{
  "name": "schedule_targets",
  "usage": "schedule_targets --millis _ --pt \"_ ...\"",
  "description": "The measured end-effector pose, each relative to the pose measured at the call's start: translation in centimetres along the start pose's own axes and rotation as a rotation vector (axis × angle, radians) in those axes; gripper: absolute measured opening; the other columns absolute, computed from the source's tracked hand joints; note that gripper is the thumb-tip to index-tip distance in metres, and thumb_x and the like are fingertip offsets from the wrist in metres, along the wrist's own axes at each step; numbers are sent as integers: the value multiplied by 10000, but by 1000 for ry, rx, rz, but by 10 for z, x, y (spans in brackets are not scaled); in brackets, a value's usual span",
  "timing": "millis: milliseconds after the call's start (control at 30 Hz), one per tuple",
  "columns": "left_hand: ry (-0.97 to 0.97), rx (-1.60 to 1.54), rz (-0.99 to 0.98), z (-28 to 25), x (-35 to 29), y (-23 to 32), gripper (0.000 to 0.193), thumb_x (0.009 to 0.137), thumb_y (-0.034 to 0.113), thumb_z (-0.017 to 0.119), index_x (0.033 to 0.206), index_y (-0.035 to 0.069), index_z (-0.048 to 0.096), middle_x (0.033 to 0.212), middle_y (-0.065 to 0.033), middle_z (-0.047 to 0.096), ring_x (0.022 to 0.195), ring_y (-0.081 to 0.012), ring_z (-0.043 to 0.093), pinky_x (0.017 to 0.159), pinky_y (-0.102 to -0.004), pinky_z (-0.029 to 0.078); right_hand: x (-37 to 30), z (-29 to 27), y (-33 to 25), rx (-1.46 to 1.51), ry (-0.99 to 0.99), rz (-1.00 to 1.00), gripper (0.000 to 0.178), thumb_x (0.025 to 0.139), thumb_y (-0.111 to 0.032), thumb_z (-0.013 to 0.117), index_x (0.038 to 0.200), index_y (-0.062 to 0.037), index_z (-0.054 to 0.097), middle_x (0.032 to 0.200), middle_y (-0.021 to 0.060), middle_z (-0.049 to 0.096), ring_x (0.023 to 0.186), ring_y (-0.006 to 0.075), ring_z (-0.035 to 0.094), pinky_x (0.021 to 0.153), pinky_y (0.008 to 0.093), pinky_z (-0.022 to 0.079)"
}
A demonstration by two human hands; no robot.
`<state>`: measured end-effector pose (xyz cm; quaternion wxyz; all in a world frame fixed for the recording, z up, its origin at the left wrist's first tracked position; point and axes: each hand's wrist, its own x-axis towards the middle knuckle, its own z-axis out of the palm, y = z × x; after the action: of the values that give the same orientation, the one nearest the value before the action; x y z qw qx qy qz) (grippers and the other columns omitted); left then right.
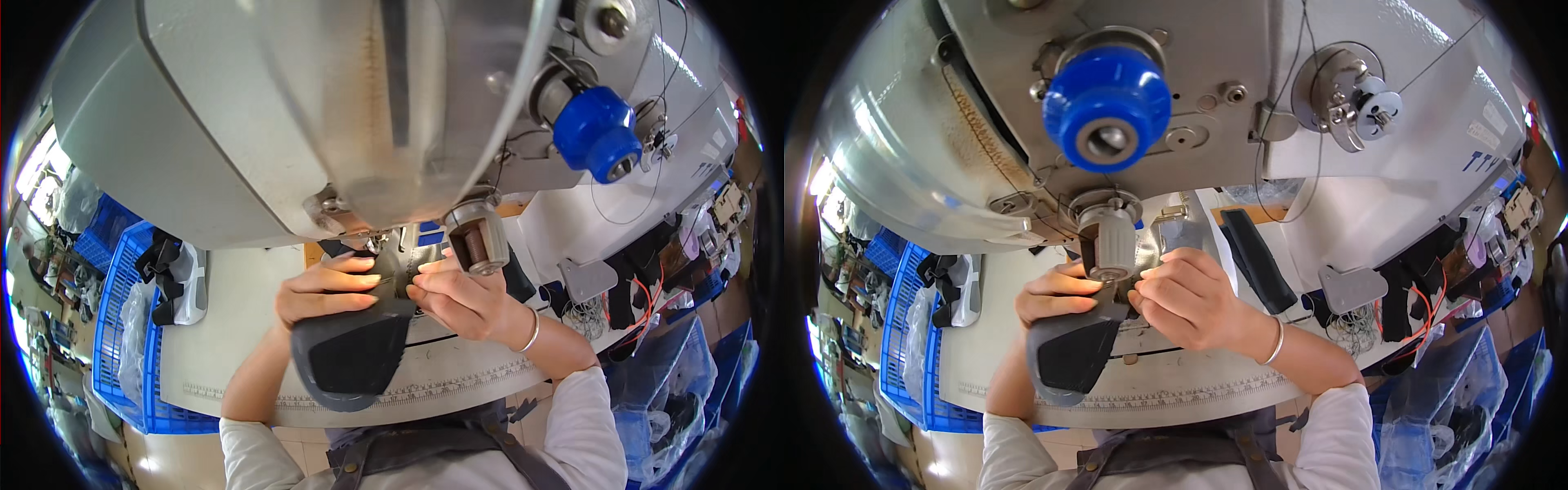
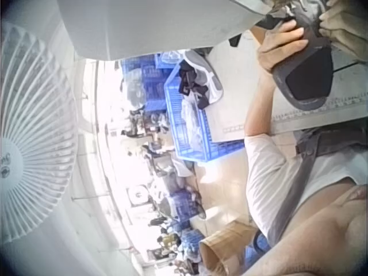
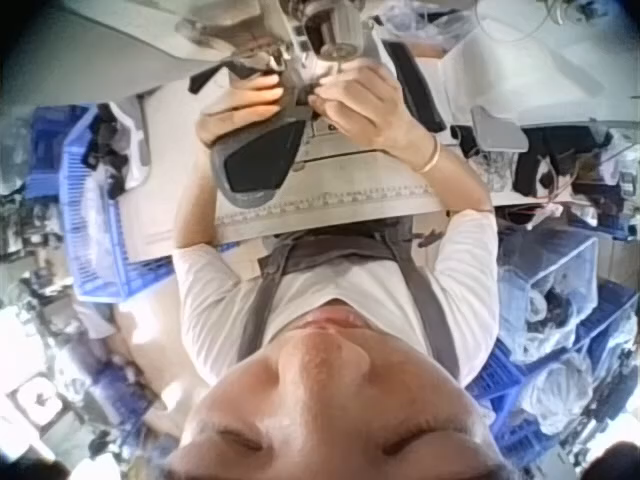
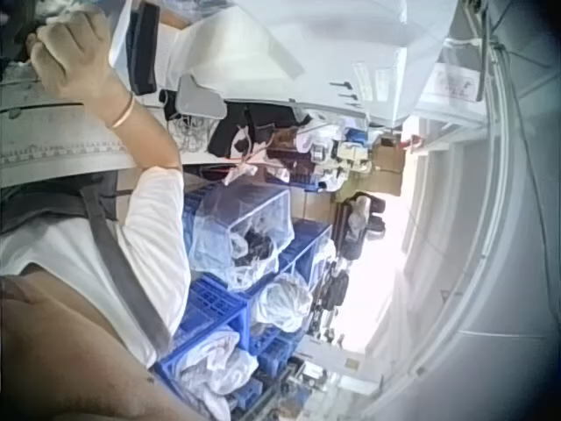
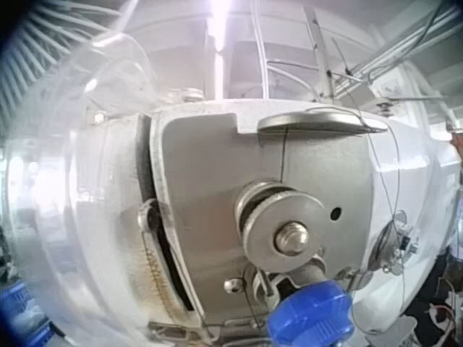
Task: The recorder is sewing together various fabric and leather components of a shoe upper using an industrial sewing machine.
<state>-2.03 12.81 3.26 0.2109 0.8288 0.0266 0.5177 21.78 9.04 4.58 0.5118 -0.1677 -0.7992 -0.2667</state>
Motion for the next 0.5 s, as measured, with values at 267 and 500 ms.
schedule_targets --millis 267,500 --pt "-189 -71 -112 -20 1 3 194 730 139 778 912 76 790 1130 -168 693 1191 -354 601 1069 -482 403 -5 4 -1 -20 34 -90 129 718 -17 763 723 -62 642 848 6 614 794 149 634 764 321 503" --pt "-160 -223 -216 -21 -1 2 206 710 92 803 915 74 788 1160 -182 682 1225 -343 578 1072 -488 395 -11 5 0 -39 48 -135 124 731 -46 763 705 -86 649 853 -21 617 820 139 643 793 317 490"
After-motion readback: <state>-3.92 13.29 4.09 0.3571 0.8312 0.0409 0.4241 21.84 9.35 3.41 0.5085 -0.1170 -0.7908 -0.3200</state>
